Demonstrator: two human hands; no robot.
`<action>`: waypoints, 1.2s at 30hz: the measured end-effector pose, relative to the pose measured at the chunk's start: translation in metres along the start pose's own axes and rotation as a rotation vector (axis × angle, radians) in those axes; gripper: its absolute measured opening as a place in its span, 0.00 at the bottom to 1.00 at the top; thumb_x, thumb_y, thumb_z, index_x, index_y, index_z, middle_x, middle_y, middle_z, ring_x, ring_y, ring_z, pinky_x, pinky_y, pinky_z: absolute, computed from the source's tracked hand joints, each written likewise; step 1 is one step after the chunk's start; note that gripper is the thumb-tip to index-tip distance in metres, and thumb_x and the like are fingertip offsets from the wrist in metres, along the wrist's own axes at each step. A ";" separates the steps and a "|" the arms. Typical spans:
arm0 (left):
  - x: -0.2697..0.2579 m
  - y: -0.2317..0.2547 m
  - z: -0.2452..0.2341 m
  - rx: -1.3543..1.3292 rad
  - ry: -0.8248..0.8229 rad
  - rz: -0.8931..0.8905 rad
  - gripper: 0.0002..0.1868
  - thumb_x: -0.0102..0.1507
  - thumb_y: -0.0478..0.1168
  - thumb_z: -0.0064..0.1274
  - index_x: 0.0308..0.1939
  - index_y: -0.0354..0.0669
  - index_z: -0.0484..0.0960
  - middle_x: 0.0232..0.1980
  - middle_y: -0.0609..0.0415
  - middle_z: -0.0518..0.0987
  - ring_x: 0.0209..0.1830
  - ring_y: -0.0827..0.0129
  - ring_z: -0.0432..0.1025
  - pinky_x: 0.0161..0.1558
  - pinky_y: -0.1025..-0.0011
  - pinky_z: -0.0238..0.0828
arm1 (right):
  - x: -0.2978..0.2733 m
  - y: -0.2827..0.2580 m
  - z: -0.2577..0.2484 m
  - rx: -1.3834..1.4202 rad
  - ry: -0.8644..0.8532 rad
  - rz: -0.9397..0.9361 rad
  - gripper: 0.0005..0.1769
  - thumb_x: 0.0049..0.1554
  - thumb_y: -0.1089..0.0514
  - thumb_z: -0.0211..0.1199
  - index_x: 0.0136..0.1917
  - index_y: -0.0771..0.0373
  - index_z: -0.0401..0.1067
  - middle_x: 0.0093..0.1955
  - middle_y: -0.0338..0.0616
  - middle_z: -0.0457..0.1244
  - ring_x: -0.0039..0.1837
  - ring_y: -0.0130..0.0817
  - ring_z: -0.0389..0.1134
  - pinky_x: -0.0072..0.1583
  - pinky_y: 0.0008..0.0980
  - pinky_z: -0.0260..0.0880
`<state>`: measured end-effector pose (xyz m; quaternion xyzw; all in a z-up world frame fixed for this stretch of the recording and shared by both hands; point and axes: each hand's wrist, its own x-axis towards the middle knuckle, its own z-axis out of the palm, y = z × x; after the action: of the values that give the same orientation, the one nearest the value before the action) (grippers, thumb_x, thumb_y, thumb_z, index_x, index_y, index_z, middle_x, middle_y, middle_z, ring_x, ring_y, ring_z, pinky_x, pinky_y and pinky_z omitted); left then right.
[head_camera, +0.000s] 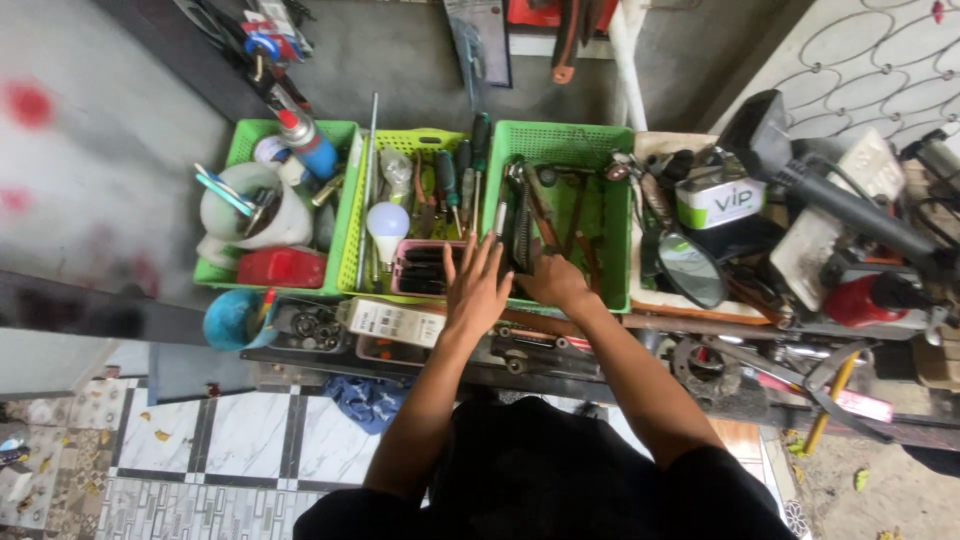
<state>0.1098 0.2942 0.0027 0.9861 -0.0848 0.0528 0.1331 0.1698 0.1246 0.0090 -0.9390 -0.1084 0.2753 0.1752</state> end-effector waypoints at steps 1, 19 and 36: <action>-0.001 -0.001 -0.001 0.002 0.001 0.001 0.30 0.70 0.54 0.45 0.71 0.40 0.70 0.81 0.49 0.57 0.83 0.56 0.42 0.77 0.39 0.21 | 0.008 0.001 0.006 0.001 0.002 -0.002 0.52 0.61 0.37 0.58 0.83 0.70 0.43 0.59 0.69 0.68 0.58 0.59 0.72 0.59 0.50 0.74; -0.005 -0.014 0.010 -0.183 0.057 0.064 0.24 0.69 0.51 0.48 0.62 0.40 0.78 0.75 0.47 0.67 0.80 0.54 0.53 0.77 0.41 0.28 | 0.039 0.025 0.015 0.083 -0.148 -0.016 0.51 0.59 0.46 0.56 0.82 0.76 0.37 0.62 0.69 0.67 0.64 0.57 0.69 0.65 0.46 0.68; 0.019 0.006 0.004 -0.949 0.107 -0.322 0.35 0.72 0.56 0.41 0.77 0.40 0.58 0.74 0.38 0.69 0.72 0.51 0.68 0.72 0.54 0.63 | -0.115 0.089 -0.059 0.821 0.224 -0.080 0.22 0.63 0.49 0.55 0.34 0.67 0.70 0.30 0.39 0.59 0.37 0.32 0.58 0.43 0.31 0.57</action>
<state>0.1276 0.2847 0.0026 0.8134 0.0605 0.0375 0.5773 0.1173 -0.0073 0.0755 -0.8104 -0.0062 0.1846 0.5559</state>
